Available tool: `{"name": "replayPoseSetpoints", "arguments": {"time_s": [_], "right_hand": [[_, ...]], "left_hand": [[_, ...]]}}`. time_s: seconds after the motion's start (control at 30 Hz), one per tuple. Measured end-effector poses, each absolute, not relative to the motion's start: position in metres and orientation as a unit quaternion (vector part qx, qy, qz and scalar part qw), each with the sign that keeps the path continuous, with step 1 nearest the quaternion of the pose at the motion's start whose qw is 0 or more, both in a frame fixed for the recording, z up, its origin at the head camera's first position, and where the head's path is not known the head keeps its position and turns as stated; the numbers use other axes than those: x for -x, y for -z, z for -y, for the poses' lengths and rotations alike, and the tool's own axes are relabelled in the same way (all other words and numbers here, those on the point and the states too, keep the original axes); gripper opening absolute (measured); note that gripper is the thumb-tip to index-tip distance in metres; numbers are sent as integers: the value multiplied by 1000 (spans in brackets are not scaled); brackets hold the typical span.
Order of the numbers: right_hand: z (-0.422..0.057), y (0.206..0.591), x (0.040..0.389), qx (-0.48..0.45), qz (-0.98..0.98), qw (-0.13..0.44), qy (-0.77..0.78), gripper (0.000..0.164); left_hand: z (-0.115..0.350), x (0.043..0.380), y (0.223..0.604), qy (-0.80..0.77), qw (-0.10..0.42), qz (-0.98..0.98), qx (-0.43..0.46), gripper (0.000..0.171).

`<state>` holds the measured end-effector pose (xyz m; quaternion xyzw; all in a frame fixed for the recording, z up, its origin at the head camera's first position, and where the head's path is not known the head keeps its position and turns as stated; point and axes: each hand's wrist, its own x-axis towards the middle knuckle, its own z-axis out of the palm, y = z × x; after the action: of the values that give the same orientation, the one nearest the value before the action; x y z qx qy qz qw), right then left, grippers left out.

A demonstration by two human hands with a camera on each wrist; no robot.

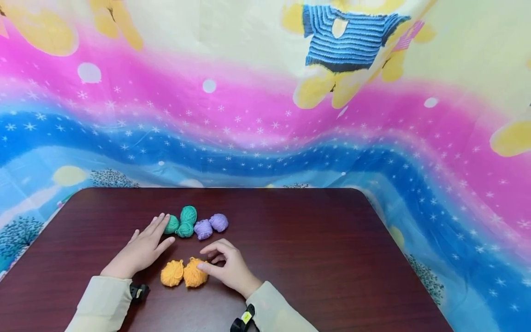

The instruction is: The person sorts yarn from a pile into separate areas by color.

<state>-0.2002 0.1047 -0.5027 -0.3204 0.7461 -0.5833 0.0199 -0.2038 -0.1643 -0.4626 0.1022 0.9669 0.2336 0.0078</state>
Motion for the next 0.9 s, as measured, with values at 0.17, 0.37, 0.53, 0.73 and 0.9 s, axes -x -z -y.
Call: {"name": "replayPoseSetpoints", "arguments": {"time_s": [0.17,0.37,0.53,0.73,0.9], "right_hand": [[-111,503,208,283,-747,-10,602,24],[-118,505,222,231,-752,-56,614,20],[-119,505,232,186,-760,-68,619,21],[-113,483,232,170,-757,-68,627,33],[-110,475,240,153,-754,-84,633,36]], "left_hand": [[165,203,463,-235,5,-966,-104,72],[165,205,464,-233,4,-967,-101,72],[164,204,464,-228,2,-968,-103,72],[164,204,465,-228,2,-968,-103,72],[166,206,465,-235,7,-967,-102,72]]}}
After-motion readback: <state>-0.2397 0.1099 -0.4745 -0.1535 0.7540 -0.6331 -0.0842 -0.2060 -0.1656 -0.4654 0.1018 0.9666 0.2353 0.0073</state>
